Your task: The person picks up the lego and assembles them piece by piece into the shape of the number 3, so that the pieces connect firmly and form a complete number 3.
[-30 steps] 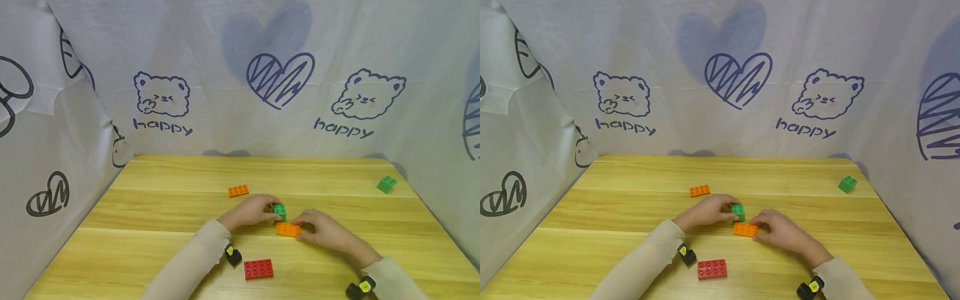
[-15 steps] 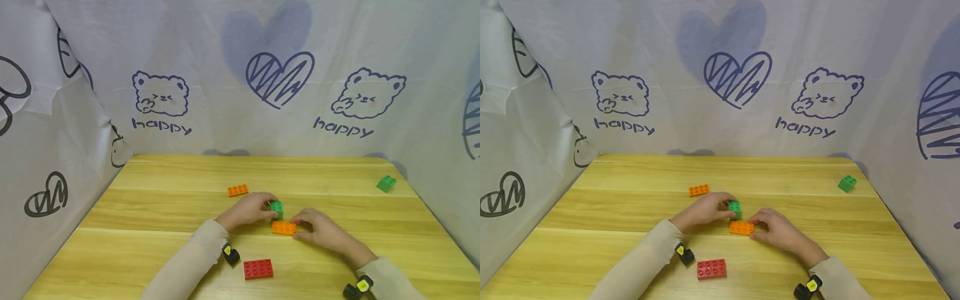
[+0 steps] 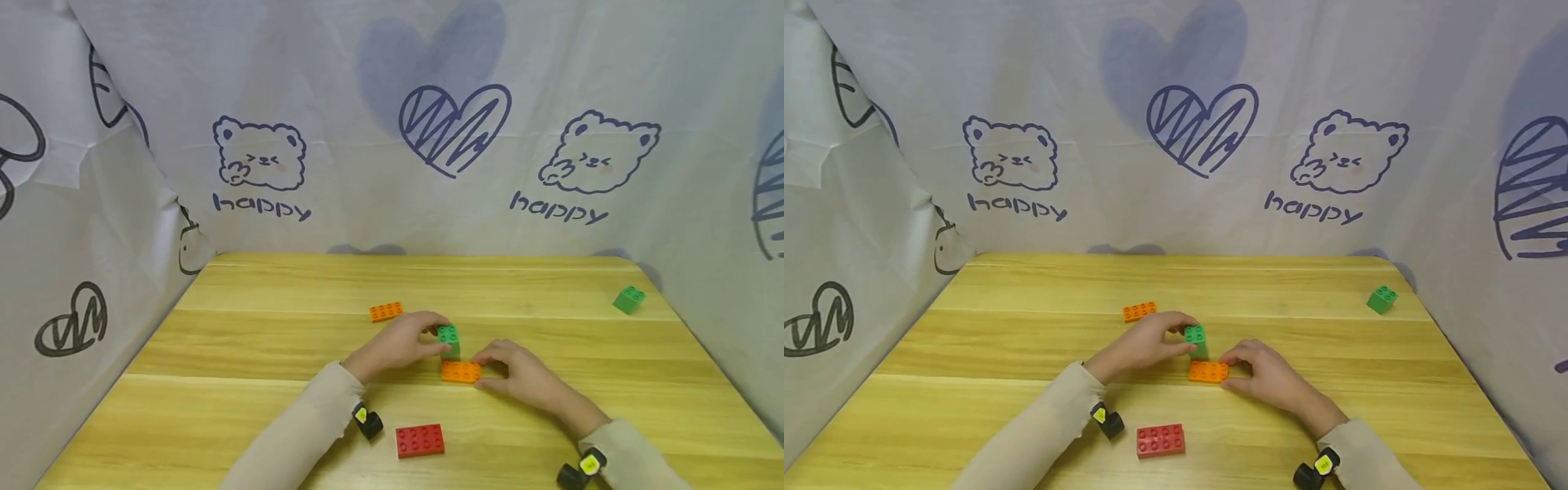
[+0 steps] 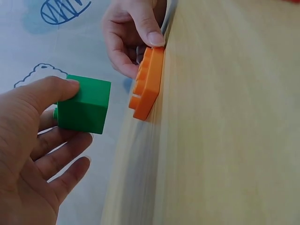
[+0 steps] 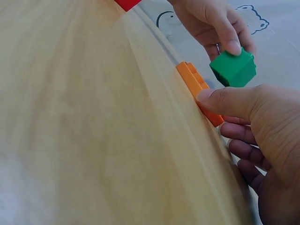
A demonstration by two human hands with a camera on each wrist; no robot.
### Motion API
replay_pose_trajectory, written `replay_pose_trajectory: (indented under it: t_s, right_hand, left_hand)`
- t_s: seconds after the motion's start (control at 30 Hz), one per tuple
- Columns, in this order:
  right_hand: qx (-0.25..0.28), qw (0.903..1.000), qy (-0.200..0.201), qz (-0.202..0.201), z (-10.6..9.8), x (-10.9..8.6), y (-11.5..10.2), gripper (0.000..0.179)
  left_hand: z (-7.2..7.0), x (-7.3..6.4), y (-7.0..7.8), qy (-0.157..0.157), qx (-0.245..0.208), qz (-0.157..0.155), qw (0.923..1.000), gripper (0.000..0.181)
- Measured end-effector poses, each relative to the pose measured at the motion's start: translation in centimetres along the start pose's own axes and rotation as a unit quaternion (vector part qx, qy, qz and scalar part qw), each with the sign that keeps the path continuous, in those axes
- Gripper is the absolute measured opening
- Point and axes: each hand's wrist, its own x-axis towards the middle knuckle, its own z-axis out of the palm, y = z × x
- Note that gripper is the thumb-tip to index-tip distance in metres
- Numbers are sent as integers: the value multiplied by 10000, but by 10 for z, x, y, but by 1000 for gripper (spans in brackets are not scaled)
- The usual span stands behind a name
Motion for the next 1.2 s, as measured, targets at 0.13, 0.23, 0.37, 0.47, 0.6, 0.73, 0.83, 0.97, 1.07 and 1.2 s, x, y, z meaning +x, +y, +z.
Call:
replay_pose_trajectory:
  t_s: [0.13,0.23,0.37,0.47,0.6,0.73,0.83,0.97,1.07,1.2]
  right_hand:
    - [75,10000,-8,37,0,0,0,32]
    - [59,10000,19,35,-1,0,1,32]
    - [-13,10000,51,1,-1,1,1,33]
    - [-15,10000,56,-52,-1,2,1,33]
    - [10,9998,85,-151,-2,3,1,34]
    - [-26,9997,125,-204,0,2,2,35]
    - [-56,9996,149,-215,1,2,1,35]
    - [-94,9995,177,-233,3,2,-1,34]
    - [-129,9994,216,-227,4,1,-2,34]
    - [-163,9992,269,-229,5,0,-2,33]
  left_hand:
    - [0,-3,3,37,-118,28,9999,44]
    - [0,-4,5,63,-188,43,9998,44]
    - [1,-4,7,85,-297,151,9994,43]
    - [2,-5,9,99,-375,291,9988,41]
    - [4,-4,11,81,-399,403,9984,40]
    - [7,-5,12,16,-367,427,9984,40]
    - [9,-5,12,-35,-381,439,9983,39]
    - [13,-4,13,-102,-380,497,9980,38]
    - [16,-4,13,-124,-368,553,9977,37]
    - [21,-2,13,-120,-360,595,9975,37]
